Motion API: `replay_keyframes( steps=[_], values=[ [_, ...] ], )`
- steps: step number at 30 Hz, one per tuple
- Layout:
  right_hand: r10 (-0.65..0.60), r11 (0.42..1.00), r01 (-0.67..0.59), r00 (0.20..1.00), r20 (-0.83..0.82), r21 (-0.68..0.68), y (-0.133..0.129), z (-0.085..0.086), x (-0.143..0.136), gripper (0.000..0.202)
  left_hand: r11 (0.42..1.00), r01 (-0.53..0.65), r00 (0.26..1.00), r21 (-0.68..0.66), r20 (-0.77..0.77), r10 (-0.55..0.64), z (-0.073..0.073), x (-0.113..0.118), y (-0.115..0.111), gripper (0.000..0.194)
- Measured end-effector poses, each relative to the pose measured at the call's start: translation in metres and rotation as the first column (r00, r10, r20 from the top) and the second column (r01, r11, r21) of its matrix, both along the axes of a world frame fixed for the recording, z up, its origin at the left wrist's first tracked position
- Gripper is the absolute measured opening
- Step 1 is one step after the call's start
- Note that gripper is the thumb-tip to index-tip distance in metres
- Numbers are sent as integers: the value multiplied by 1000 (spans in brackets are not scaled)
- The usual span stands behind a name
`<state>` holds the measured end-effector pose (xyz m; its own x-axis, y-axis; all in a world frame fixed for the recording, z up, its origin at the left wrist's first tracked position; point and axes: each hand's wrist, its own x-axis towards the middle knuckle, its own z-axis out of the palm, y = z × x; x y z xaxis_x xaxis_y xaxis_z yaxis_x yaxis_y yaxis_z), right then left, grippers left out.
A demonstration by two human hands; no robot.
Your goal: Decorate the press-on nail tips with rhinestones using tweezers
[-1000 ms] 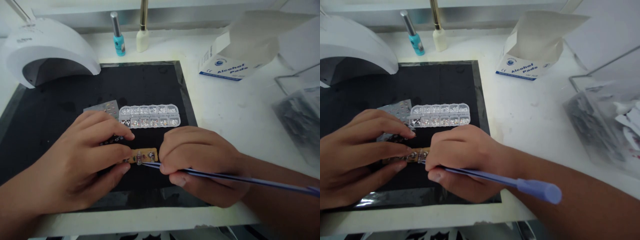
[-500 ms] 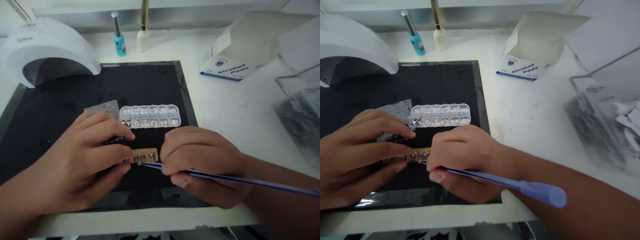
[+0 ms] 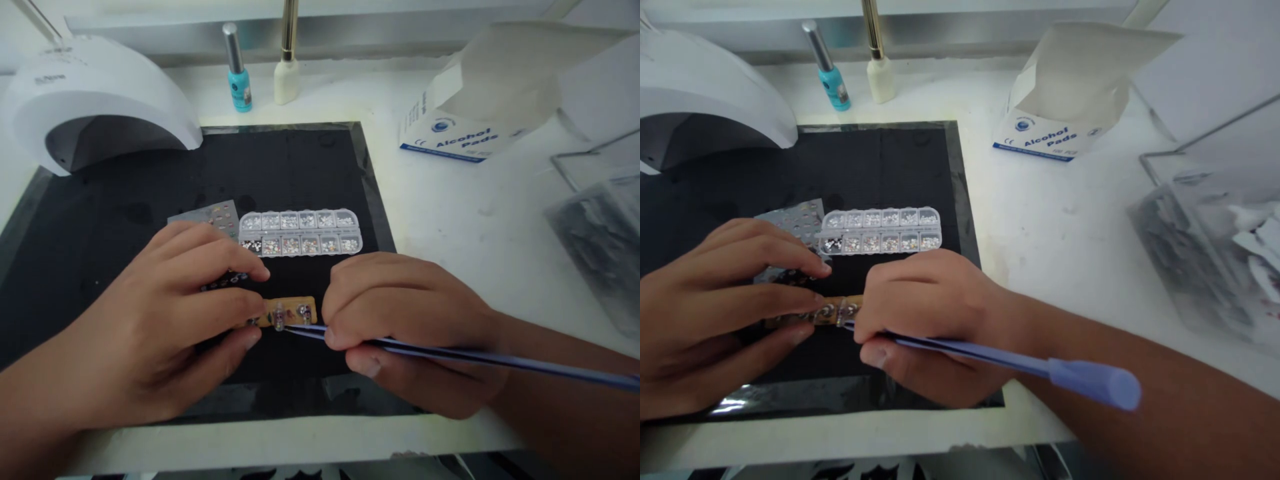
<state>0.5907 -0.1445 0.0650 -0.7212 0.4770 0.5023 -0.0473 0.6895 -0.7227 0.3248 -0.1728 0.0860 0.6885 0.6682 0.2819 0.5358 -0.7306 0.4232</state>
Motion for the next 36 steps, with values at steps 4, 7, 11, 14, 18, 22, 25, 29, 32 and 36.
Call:
replay_keyframes(
  steps=[4,7,11,14,18,22,25,29,32,36],
  values=[
    [8,1000,-8,1000,1,5,0,-1,-1,13,1000,-4,1000,-14,12,4,0,2,-1,17],
    [19,999,-19,1000,3,26,1,-1,-2,13,1000,0,1000,-14,11,0,1,1,0,16],
    [21,999,-22,999,29,30,1,-1,-1,12,999,32,999,1,-14,-32,1,-1,2,17],
    [21,999,-22,999,27,36,1,-1,-1,13,1000,29,1000,2,-10,-29,0,0,2,17],
    [23,999,-23,1000,10,31,2,-1,-2,15,1000,-4,1000,-8,15,4,0,1,0,17],
    [15,999,-16,1000,17,33,3,-1,-3,15,999,39,999,2,-11,-39,0,-1,1,17],
    [11,1000,-11,1000,7,28,2,0,-3,15,999,42,999,15,-12,-42,-1,-3,3,18],
    [10,1000,-10,1000,10,16,2,-1,-3,15,997,70,997,32,-35,-69,-1,-4,4,19],
    [8,1000,-8,1000,10,22,2,-1,-2,16,997,64,997,31,-38,-63,-1,-4,5,20],
    [10,999,-11,1000,22,34,2,0,-2,17,999,45,999,30,-28,-45,-1,-3,5,19]
  ],
)
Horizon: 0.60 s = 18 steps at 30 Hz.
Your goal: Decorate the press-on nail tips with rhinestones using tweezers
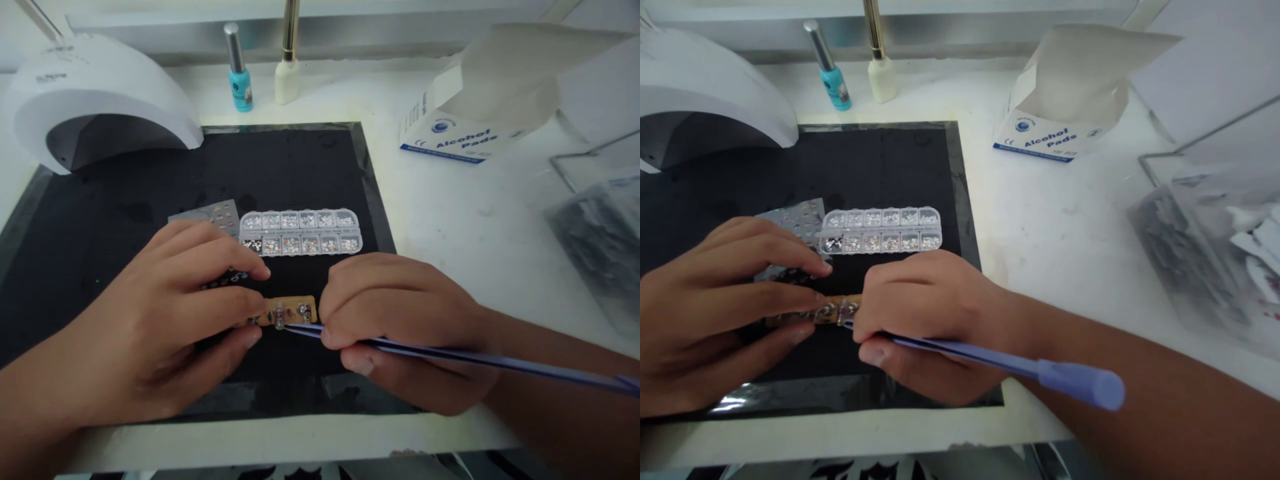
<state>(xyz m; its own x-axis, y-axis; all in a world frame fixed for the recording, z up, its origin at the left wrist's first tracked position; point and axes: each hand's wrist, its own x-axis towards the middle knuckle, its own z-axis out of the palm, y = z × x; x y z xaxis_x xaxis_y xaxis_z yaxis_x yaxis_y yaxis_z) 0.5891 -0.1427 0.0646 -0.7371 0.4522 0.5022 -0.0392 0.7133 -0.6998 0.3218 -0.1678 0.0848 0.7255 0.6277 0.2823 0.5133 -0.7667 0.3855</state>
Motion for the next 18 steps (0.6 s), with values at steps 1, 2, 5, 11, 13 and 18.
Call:
replay_keyframes(
  steps=[1,2,5,11,13,18],
  values=[
    [1,1000,-1,1000,1,5,0,0,0,17,1000,1,1000,1,0,-1,0,0,0,19],
    [1,1000,-2,1000,3,11,0,0,0,17,1000,7,1000,4,-3,-7,0,0,0,19],
    [3,1000,-4,1000,7,29,1,0,0,18,1000,10,1000,2,-11,-10,1,0,0,20],
    [8,1000,-8,1000,0,21,1,-1,0,17,1000,5,1000,-12,-4,-5,1,0,0,20],
    [13,1000,-13,1000,-3,21,1,-1,0,17,1000,18,1000,-2,-13,-18,1,-1,0,20],
    [2,1000,-2,1000,16,11,0,1,1,16,1000,17,1000,13,-20,-16,0,-2,0,21]
  ],
)
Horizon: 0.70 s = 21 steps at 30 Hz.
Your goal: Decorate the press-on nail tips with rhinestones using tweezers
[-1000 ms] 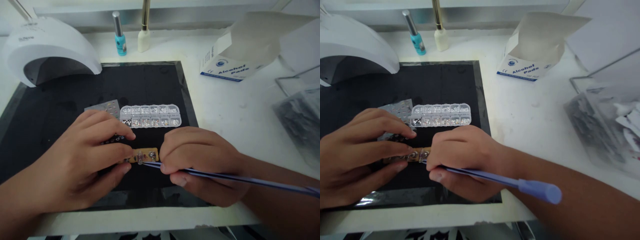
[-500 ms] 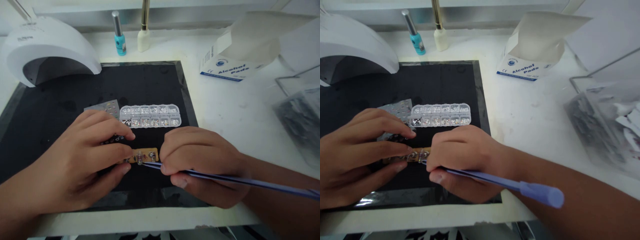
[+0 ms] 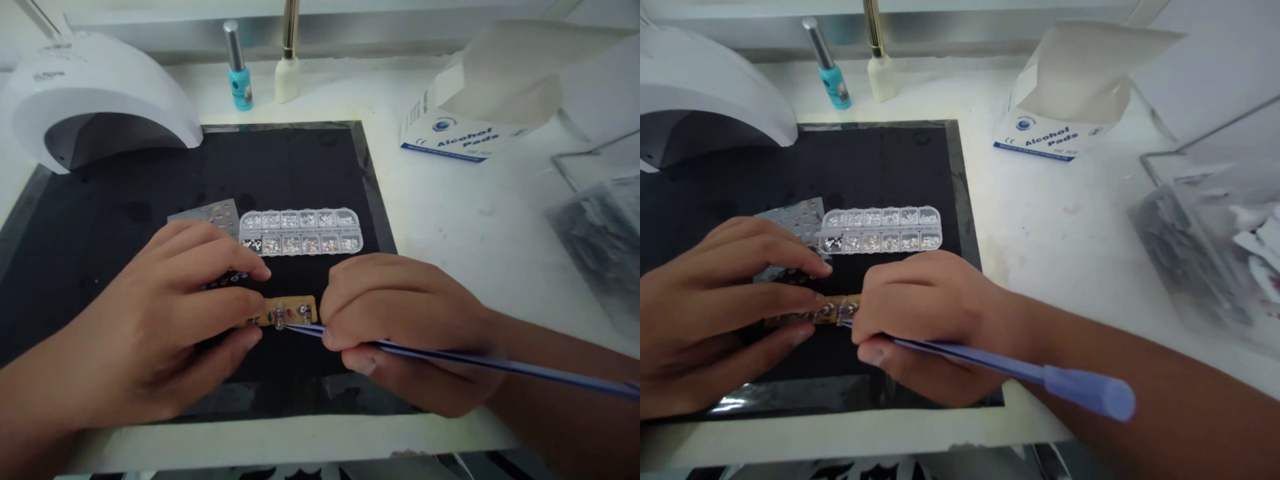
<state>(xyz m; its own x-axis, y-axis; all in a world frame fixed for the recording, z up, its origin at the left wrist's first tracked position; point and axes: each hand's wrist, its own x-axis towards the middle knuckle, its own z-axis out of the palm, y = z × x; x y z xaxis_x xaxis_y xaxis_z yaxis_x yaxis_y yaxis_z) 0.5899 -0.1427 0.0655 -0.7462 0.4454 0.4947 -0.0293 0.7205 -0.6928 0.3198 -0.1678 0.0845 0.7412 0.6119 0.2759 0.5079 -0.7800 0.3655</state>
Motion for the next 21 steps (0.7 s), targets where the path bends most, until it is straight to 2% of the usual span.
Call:
replay_keyframes(
  steps=[7,13,18,21],
  values=[
    [-16,1000,15,1000,-11,-23,-1,-1,1,13,1000,-7,1000,-3,-1,7,0,-1,-1,20],
    [3,1000,-3,1000,-28,2,-1,-3,0,13,1000,-20,1000,-6,16,20,1,0,-2,20],
    [13,1000,-13,1000,-9,26,1,-3,0,12,995,-74,996,-60,53,77,2,6,-5,18],
    [16,999,-16,1000,-10,30,0,-3,0,13,997,-60,996,-56,56,63,2,6,-4,17]
  ],
)
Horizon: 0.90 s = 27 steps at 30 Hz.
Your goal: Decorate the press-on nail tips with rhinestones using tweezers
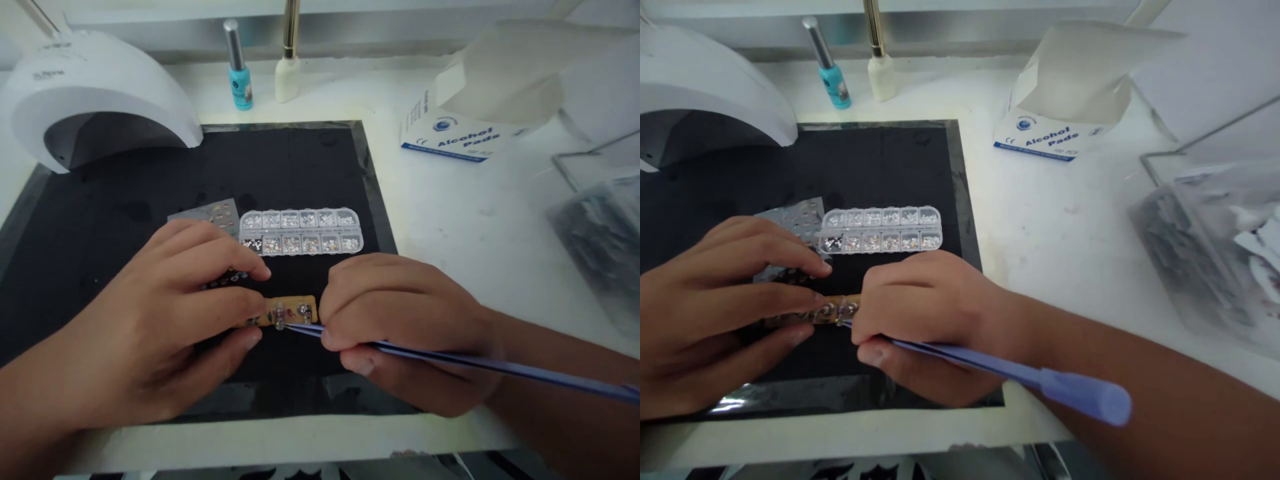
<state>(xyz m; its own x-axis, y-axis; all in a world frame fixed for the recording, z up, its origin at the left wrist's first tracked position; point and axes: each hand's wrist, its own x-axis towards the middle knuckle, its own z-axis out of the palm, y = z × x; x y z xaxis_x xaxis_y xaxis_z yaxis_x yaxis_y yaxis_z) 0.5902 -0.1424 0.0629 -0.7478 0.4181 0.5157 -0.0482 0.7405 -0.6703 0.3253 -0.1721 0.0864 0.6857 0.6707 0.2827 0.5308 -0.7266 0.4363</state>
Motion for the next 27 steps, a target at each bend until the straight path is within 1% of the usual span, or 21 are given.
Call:
replay_keyframes(
  steps=[4,9,10,15,20,27],
  values=[
    [-9,999,8,1000,-9,-31,-1,1,-1,13,998,52,997,36,-51,-50,0,-3,2,20],
    [-16,999,14,1000,-26,-50,-1,2,-1,13,1000,-18,1000,7,-18,18,1,0,0,17],
    [-17,999,15,999,-32,-50,-1,2,-1,13,1000,-18,1000,5,-17,18,1,0,-1,17],
    [-25,998,23,999,-35,-53,-1,1,0,12,998,48,998,42,-50,-46,-1,-4,2,21],
    [-25,999,25,1000,8,-22,-2,1,0,9,997,68,996,31,-56,-66,-1,-5,3,21],
    [9,1000,-10,1000,-27,-29,1,-2,-2,9,1000,-5,1000,-5,-7,5,1,2,-2,19]
  ],
)
